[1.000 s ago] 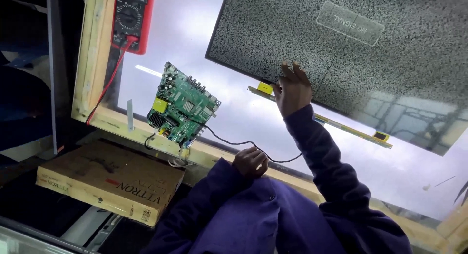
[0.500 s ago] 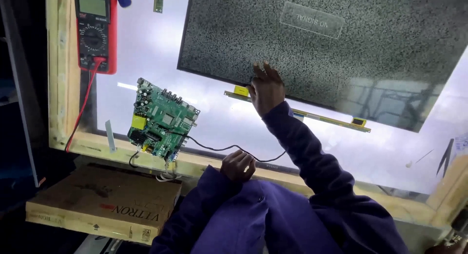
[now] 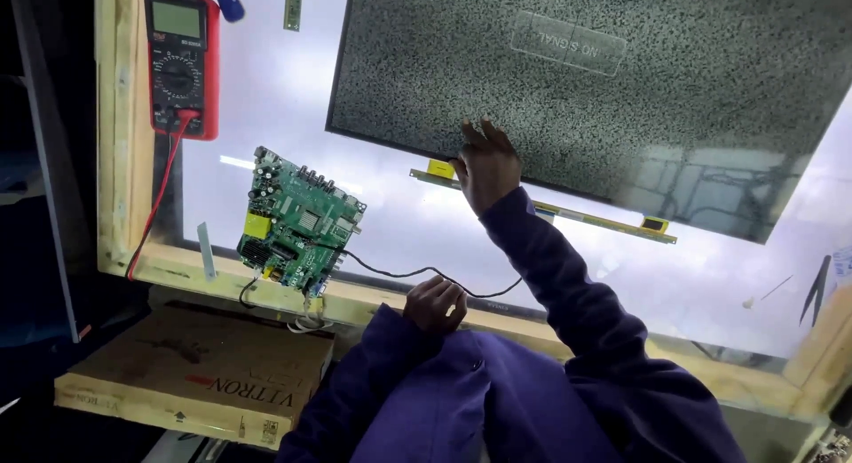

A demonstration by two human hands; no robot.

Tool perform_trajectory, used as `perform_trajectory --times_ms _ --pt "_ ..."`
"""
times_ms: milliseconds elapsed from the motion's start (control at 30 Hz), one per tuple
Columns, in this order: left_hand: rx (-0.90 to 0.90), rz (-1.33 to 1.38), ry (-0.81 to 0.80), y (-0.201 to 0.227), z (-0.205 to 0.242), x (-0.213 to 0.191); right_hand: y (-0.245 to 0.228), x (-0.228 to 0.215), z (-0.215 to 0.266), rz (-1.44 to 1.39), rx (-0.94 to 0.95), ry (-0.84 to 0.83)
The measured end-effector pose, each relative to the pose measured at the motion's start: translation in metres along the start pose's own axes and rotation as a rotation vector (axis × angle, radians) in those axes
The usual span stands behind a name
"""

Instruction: Testing and repairing a TV screen by connecting ribbon cables and using a heat gun on electronic components.

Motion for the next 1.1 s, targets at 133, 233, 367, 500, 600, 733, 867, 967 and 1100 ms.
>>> perform_trajectory --times_ms 133,233,367,500,600,733,867,967,1100 --pt "-0.031 -0.025 -0.012 -0.003 0.006 0.005 -0.004 -0.005 -0.001 0.003 -0.023 -0.001" --pt "-0.020 -0.013 -0.009 -0.003 0.004 0.003 -0.005 -0.006 -0.002 0.014 -0.016 -0.022" --pt "-0.009 -0.031 0.011 -0.001 0.003 0.001 -0.001 0.002 0.000 0.041 -0.020 -0.018" --pt "0.020 -0.038 0.031 0.001 -0.001 -0.004 0.000 0.008 0.002 0.042 -0.008 -0.010" --pt "0.017 -0.033 0.040 0.000 0.001 -0.001 -0.001 0.004 0.001 0.017 -0.006 -0.009" --pt "0.020 -0.030 0.051 0.003 -0.002 -0.007 -0.002 0.004 -0.001 0.050 -0.012 0.001" --pt "0.020 -0.028 0.036 0.002 0.000 -0.006 -0.003 0.005 -0.002 0.034 -0.006 0.000" --pt "0.019 -0.026 0.026 0.002 -0.001 -0.007 -0.001 0.012 -0.002 0.032 -0.002 0.018" --pt "0.022 -0.032 0.014 0.002 -0.001 -0.005 -0.005 0.006 -0.003 0.053 -0.006 0.032"
Point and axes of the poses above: each hand's wrist, its own z-axis away from the middle knuckle, its own x-axis out of the palm, y = z × x, the point moved 3 cm from there along -z, towards the middle knuckle, and after that the axes turned 10 degrees about -y, right-handed, at the moved point
